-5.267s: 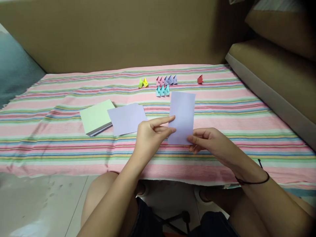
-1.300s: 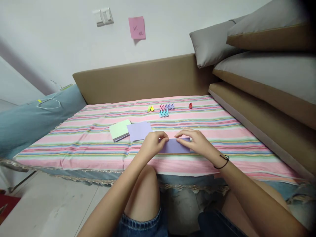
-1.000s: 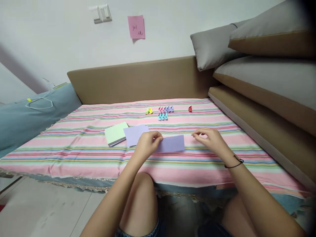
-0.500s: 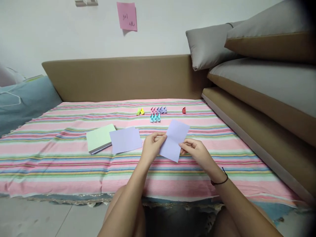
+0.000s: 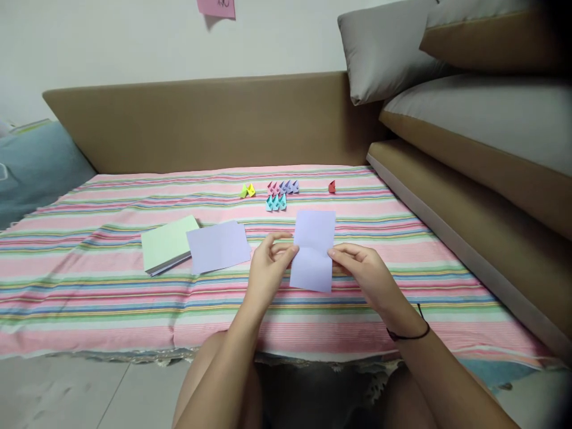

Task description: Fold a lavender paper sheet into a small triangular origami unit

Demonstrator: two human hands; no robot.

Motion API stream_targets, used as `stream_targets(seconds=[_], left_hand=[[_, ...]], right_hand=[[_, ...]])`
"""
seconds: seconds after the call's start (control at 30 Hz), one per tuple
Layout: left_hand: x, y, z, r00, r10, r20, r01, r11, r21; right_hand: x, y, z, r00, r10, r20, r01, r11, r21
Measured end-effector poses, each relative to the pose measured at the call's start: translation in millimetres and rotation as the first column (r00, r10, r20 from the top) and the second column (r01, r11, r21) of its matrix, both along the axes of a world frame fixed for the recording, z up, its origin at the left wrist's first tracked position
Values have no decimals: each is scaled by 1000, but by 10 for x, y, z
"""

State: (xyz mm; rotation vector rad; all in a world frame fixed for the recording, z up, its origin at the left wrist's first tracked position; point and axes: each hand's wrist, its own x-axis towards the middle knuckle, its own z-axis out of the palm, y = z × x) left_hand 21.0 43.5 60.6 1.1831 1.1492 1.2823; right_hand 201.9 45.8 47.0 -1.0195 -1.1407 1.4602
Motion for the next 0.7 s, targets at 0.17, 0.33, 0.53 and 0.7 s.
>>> stream_targets(seconds=[0.17,0.33,0.53,0.7], left_hand=[[95,-6,-101,971,95,-217,-67,989,131],[170,-60,-34,973,-220,71,218,975,32],[191,-132,11,943,-320,94,328,940,-94],[33,-51,-29,992,-73,100,87,987,-139]], right_hand=[[-24,-7,-25,996,-75,41,75,997,-5],[-52,-18,-19,996,-74,47,73,997,30],[-65,-24,-3,999,-31,9,30,999,28],[69,10,6,985,-148,93,140,987,81]])
